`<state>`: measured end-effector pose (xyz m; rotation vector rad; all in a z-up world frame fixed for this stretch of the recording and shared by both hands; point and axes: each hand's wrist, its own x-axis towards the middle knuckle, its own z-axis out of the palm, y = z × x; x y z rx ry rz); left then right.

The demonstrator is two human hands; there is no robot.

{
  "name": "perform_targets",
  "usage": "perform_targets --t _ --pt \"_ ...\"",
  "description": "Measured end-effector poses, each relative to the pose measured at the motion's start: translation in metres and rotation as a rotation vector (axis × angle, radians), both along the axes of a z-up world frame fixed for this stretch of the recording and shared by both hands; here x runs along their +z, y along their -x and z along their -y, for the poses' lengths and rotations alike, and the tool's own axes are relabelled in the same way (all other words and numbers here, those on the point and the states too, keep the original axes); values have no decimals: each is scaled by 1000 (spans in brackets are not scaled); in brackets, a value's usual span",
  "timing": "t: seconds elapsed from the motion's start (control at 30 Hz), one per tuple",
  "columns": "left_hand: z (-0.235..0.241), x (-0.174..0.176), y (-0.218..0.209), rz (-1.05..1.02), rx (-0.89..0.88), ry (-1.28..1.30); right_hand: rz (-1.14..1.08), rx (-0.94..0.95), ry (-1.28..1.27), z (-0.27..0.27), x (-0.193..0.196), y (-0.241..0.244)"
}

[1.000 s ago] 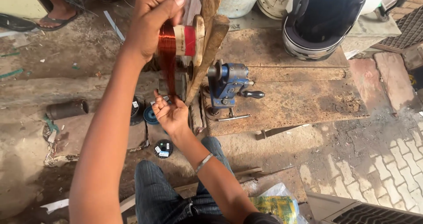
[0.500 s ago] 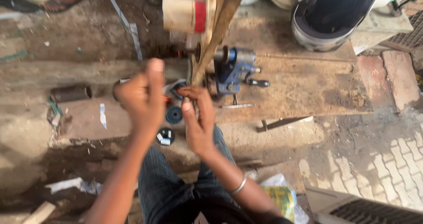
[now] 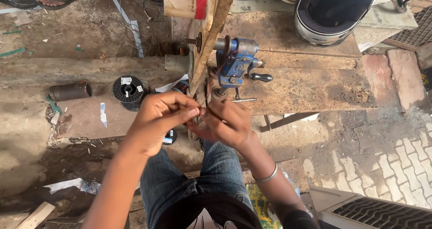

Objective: The recorder is using a manual winding machine to wind copper wire onto a wooden spool for an electromechanical component.

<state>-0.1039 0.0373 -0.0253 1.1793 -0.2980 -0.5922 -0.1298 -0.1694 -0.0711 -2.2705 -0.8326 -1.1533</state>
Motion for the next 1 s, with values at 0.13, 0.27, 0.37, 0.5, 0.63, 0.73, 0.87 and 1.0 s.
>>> perform_targets --t 0.13,0.27,0.37,0.5,0.63,0.73,0.87,1.0 --pt "14 2 13 449 212 -261 191 119 90 0 37 -1" --pt "17 11 24 1037 383 -718 112 20 324 5 93 9" --pt "20 -1 20 1132 393 -665 -214 -5 347 6 96 7" --pt "19 -2 18 1170 402 -659 -199 1 361 7 87 5" --pt "18 5 20 1145 367 -662 -910 -16 -155 10 75 0" --pt "22 15 27 832 387 -418 -1064 68 -506 3 62 6" --pt "18 -3 18 36 198 138 -493 152 -389 -13 63 4" --pt "7 16 14 -153 95 178 -684 201 -713 -16 47 9"
